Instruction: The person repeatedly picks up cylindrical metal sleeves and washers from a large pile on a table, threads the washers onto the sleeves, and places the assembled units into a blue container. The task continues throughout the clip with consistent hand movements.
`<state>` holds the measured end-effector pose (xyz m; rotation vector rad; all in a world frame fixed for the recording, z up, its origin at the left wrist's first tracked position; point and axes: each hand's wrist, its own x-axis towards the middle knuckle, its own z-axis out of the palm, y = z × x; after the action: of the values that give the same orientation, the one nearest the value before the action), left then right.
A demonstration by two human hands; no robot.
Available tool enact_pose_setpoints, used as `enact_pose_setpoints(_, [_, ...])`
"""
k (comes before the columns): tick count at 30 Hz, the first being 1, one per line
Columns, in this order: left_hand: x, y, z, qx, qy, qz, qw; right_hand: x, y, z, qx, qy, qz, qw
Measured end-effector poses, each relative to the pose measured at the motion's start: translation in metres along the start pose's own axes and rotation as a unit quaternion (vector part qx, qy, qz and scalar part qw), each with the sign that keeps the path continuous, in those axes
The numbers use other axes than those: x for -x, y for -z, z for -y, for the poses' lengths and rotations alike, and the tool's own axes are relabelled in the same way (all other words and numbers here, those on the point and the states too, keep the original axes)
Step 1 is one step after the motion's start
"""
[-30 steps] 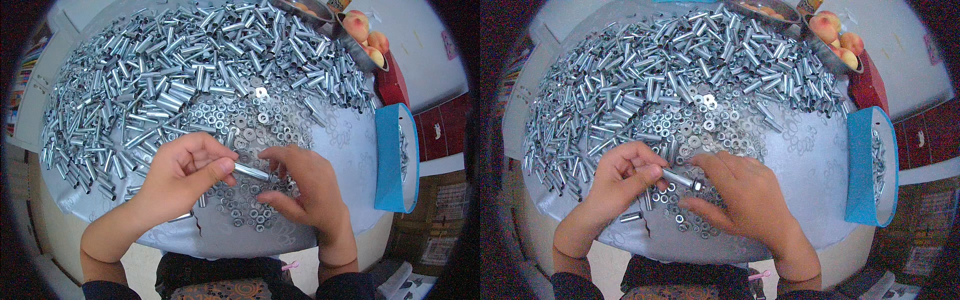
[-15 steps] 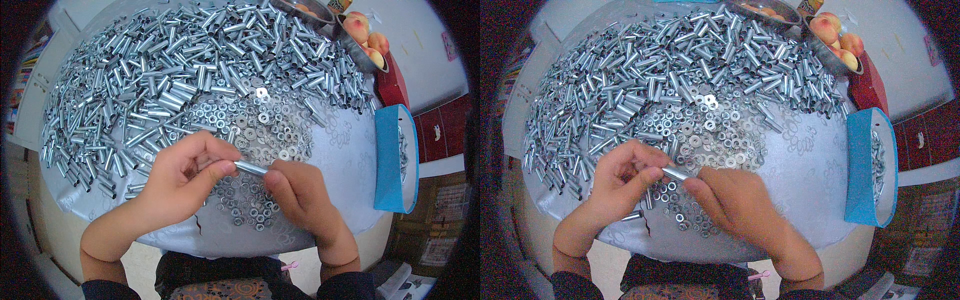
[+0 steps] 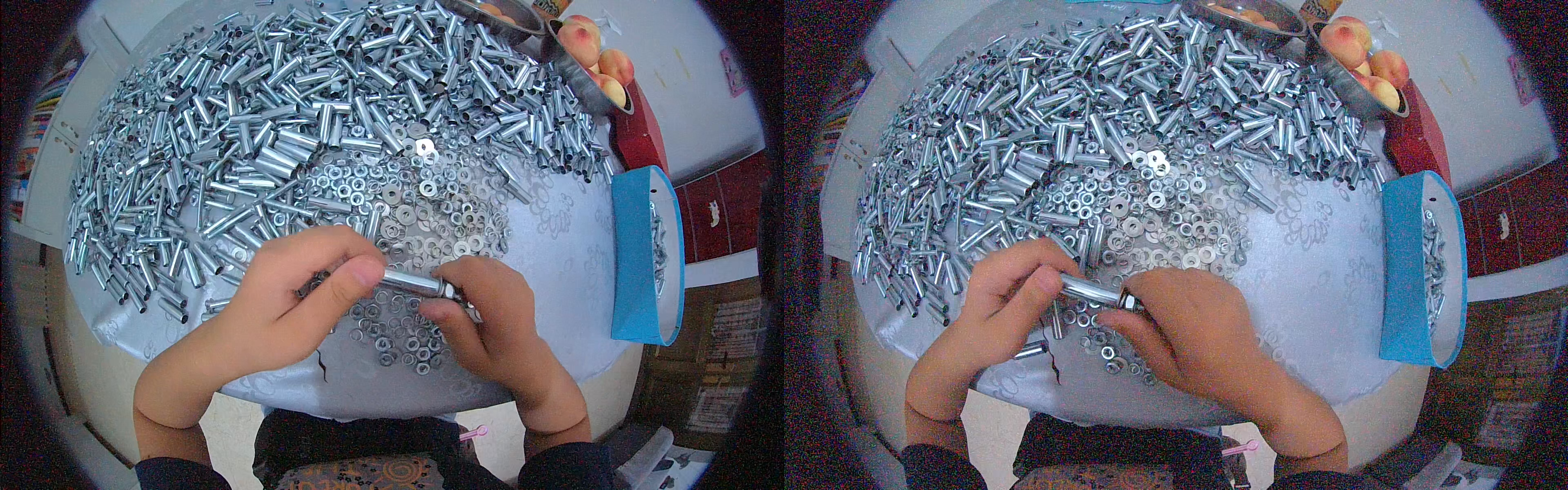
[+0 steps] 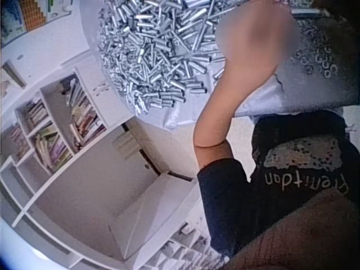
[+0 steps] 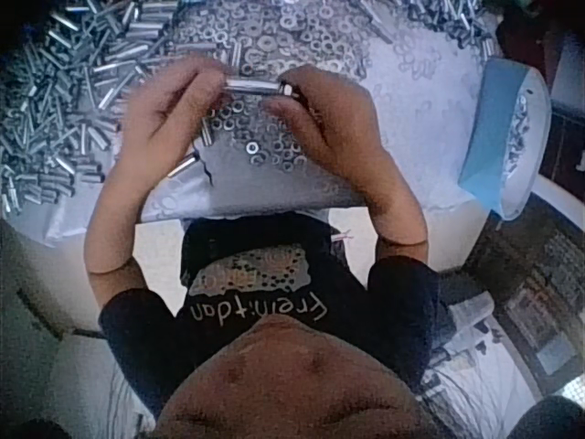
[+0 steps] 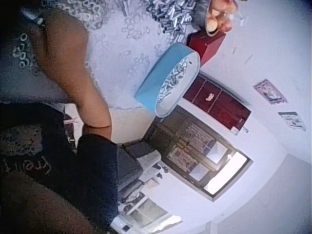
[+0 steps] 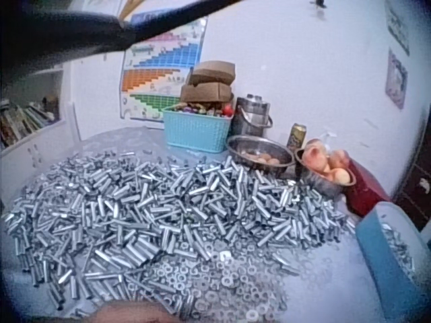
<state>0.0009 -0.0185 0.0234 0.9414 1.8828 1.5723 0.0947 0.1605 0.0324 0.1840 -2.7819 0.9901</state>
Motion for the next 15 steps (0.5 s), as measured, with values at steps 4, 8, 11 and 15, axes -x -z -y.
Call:
enact_pose_setpoints(4, [0.002, 0.003, -0.007, 0.095, 0.116, 0.068, 0.986, -0.002, -0.003, -0.004, 0.048, 0.04, -0.028, 0.998])
enact_pose_setpoints(8, [0.002, 0.003, -0.01, -0.004, 0.071, 0.06, 0.996, -0.001, -0.001, 0.0, 0.012, -0.007, 0.005, 1.0])
enact_pose_setpoints(11, [0.001, 0.003, 0.003, -0.176, -0.109, 0.037, 0.978, 0.004, -0.002, 0.003, -0.155, -0.116, 0.036, 0.98])
enact_pose_setpoints(15, [-0.001, 0.001, 0.009, -0.295, -0.242, 0.001, 0.924, 0.002, 0.0, 0.0, -0.442, -0.303, 0.134, 0.834])
